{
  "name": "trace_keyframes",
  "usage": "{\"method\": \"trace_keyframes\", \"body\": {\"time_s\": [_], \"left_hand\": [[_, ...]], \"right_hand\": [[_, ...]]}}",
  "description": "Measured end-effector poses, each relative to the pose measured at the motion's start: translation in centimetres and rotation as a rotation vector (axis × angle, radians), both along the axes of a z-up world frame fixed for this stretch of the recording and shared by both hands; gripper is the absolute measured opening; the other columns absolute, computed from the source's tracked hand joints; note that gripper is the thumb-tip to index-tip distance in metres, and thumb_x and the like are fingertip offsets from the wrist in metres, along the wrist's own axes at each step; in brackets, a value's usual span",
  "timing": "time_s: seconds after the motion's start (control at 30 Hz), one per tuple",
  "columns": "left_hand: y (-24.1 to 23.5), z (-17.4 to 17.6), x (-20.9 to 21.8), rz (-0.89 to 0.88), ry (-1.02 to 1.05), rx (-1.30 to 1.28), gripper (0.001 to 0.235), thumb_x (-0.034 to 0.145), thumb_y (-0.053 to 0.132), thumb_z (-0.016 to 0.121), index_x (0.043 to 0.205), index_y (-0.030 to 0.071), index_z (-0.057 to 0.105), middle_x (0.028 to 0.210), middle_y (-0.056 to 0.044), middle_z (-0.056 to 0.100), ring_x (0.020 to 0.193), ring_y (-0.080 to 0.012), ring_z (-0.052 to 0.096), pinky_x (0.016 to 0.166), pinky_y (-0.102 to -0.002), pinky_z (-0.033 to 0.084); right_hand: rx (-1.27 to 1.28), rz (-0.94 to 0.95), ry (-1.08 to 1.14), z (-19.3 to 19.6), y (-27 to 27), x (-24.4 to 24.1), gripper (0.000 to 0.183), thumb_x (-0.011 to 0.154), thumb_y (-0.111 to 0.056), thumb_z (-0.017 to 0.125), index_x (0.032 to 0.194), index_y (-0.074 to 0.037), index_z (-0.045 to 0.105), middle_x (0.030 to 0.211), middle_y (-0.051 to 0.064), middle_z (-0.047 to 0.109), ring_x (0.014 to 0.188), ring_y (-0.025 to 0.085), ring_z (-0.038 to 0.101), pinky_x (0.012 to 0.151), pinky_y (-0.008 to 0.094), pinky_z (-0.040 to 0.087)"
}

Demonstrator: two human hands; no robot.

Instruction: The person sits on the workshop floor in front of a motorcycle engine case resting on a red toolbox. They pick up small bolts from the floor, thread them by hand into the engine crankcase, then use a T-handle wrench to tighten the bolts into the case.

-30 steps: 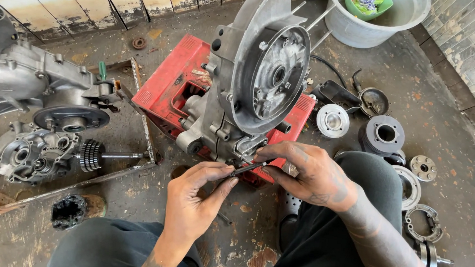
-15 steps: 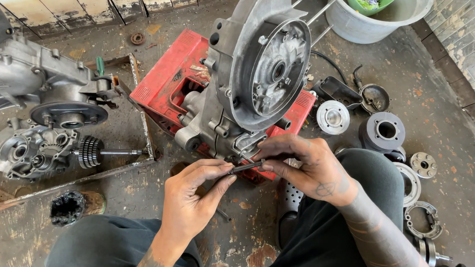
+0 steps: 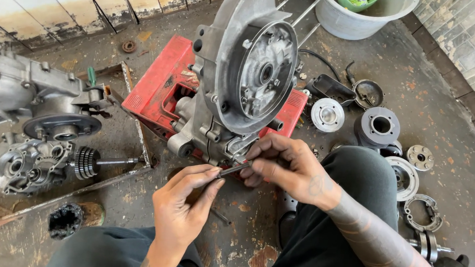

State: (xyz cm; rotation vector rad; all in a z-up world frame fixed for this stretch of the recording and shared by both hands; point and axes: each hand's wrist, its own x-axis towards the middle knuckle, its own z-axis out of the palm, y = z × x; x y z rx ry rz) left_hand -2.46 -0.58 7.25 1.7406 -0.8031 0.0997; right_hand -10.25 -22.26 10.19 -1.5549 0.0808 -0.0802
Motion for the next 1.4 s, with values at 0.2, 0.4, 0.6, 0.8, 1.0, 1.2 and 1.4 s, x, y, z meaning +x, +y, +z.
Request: {"method": "trace_keyframes", "body": {"time_s": [0.2,0.4,0.6,0.8,1.0,1.2,1.4], "left_hand": [[0.1,-1.4,0.6,-0.088,0.207,-0.096,0.018,0.08,-0.008,0.077,0.097,-0.005,0.072,0.105,-0.011,0.078,0.084,-0.0151,0.073,0.076,-0.023,0.058],[-0.4,-0.9,0.0,-0.008,-0.039,0.045,0.018,0.08,-0.004,0.078,0.096,-0.002,0.072,0.106,-0.009,0.078,0.081,-0.0151,0.074,0.073,-0.023,0.058],[-0.9,-1.3,0.0,0.018,-0.146,0.087,0.02,0.079,-0.001,0.08,0.099,-0.001,0.074,0.105,-0.01,0.077,0.075,-0.0131,0.071,0.066,-0.022,0.057],[-1.1,-1.8,-0.3,-0.047,0.062,0.026,0.017,0.081,-0.005,0.076,0.098,-0.005,0.072,0.105,-0.011,0.077,0.08,-0.0139,0.072,0.072,-0.022,0.058],[-1.2,-2.4,-0.7,-0.002,-0.082,0.078,0.018,0.08,-0.004,0.078,0.096,-0.003,0.07,0.105,-0.012,0.076,0.083,-0.0162,0.074,0.075,-0.025,0.059],[-1.1,-3.3,-0.4,0.017,-0.045,0.09,0.018,0.079,-0.005,0.078,0.096,-0.003,0.071,0.106,-0.012,0.077,0.085,-0.0172,0.073,0.078,-0.026,0.057],[-1.2,-3.6,-0.7,-0.002,-0.084,0.09,0.022,0.078,-0.005,0.08,0.098,-0.001,0.07,0.107,-0.011,0.076,0.086,-0.0176,0.074,0.079,-0.026,0.058]], "right_hand": [[-0.019,0.058,-0.06,-0.4,0.0,0.0,0.014,0.094,0.001,0.065,0.108,0.005,0.063,0.091,0.014,0.076,0.079,0.02,0.077,0.072,0.03,0.067],[-0.21,-0.006,0.116,-0.1,0.2,0.4,0.028,0.103,-0.018,0.055,0.083,-0.002,0.067,0.062,0.002,0.068,0.051,0.01,0.056,0.048,0.024,0.047],[-0.378,-0.106,0.158,1.8,-0.4,0.1,0.035,0.105,-0.026,0.05,0.084,-0.003,0.068,0.064,0.002,0.068,0.054,0.013,0.059,0.054,0.028,0.052],[-0.567,0.083,-0.225,1.8,-1.2,-0.3,0.014,0.092,-0.012,0.069,0.096,-0.004,0.059,0.074,0.007,0.068,0.056,0.021,0.059,0.054,0.034,0.049],[-0.43,0.035,0.184,1.6,-1.2,-0.5,0.051,0.104,-0.038,0.05,0.07,-0.003,0.065,0.055,0.001,0.063,0.048,0.015,0.056,0.052,0.032,0.052],[-0.581,0.11,-0.182,1.1,-1.5,-0.7,0.026,0.101,-0.024,0.058,0.085,-0.004,0.06,0.062,0.011,0.062,0.05,0.031,0.054,0.053,0.04,0.046],[-0.591,0.102,-0.057,1.9,-1.9,-1.0,0.044,0.095,-0.048,0.054,0.09,-0.005,0.062,0.067,0.009,0.067,0.057,0.027,0.063,0.059,0.039,0.05]]}}
